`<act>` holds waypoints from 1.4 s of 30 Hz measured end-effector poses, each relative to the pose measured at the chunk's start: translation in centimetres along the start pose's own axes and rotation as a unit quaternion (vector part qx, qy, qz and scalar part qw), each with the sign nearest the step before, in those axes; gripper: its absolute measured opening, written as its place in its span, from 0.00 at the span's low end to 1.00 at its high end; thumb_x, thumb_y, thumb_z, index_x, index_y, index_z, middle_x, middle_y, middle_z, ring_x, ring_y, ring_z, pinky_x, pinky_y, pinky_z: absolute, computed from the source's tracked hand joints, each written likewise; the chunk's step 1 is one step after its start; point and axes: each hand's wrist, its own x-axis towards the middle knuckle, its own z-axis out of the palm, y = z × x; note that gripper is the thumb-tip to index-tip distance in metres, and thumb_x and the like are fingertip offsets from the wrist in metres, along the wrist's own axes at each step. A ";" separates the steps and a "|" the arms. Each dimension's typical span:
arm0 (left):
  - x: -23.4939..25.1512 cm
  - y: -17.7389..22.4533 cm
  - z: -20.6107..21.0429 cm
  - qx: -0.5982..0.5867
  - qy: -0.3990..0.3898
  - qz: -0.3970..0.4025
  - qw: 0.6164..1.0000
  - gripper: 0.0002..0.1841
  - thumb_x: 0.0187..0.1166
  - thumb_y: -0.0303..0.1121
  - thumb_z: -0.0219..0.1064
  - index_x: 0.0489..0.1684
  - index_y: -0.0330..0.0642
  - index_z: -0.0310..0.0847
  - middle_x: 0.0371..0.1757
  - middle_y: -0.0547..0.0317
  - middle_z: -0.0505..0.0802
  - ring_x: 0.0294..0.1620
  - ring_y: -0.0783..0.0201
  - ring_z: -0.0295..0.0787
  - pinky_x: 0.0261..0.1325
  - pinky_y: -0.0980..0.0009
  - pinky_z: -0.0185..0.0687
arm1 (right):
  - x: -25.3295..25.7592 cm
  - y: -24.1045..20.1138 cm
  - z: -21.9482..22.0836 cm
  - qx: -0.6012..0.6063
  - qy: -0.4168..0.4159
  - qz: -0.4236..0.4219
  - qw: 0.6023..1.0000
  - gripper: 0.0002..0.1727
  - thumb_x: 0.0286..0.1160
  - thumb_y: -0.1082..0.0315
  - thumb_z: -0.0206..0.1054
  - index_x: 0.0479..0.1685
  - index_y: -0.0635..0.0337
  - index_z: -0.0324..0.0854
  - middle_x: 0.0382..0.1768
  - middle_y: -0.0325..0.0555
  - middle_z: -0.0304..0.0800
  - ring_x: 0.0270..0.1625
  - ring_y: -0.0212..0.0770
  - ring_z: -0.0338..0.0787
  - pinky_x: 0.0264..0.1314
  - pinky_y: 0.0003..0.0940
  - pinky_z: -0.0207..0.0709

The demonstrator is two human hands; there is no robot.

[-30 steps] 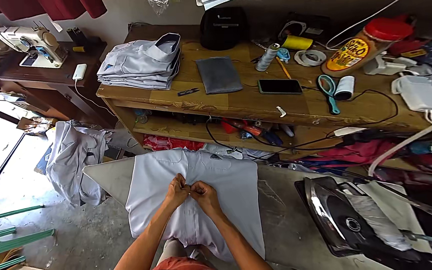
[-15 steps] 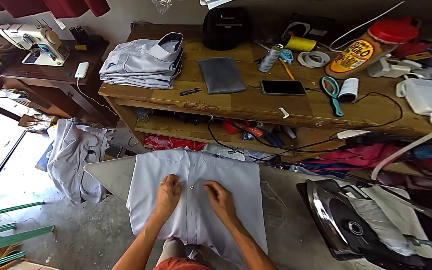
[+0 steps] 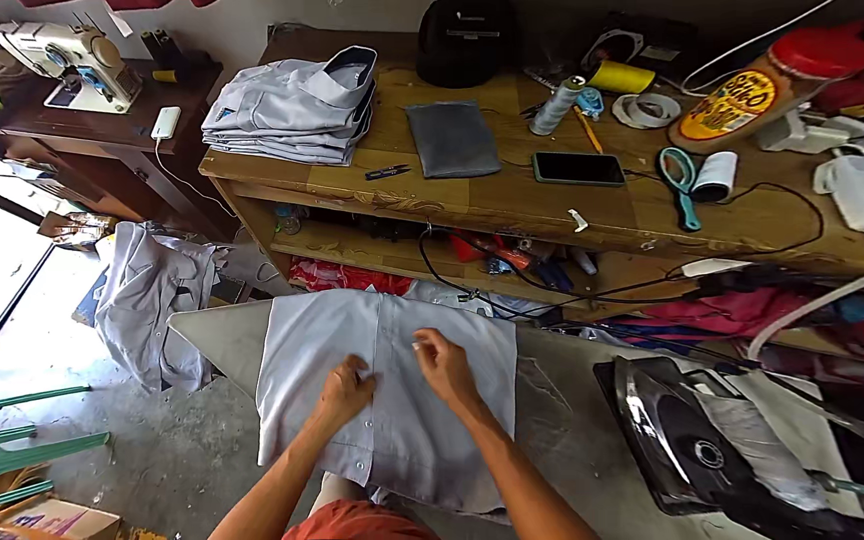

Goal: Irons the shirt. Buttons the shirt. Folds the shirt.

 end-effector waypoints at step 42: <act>1.6 0.5 -0.2 -0.086 -0.083 0.045 0.992 0.11 0.78 0.31 0.70 0.50 0.32 0.86 0.39 0.50 0.92 0.36 0.64 0.88 0.47 0.64 0.86 | -2.5 -2.1 2.2 0.317 -0.157 0.242 0.904 0.04 0.79 0.73 0.69 0.41 0.65 0.85 0.33 0.43 0.89 0.32 0.33 0.89 0.41 0.30 0.86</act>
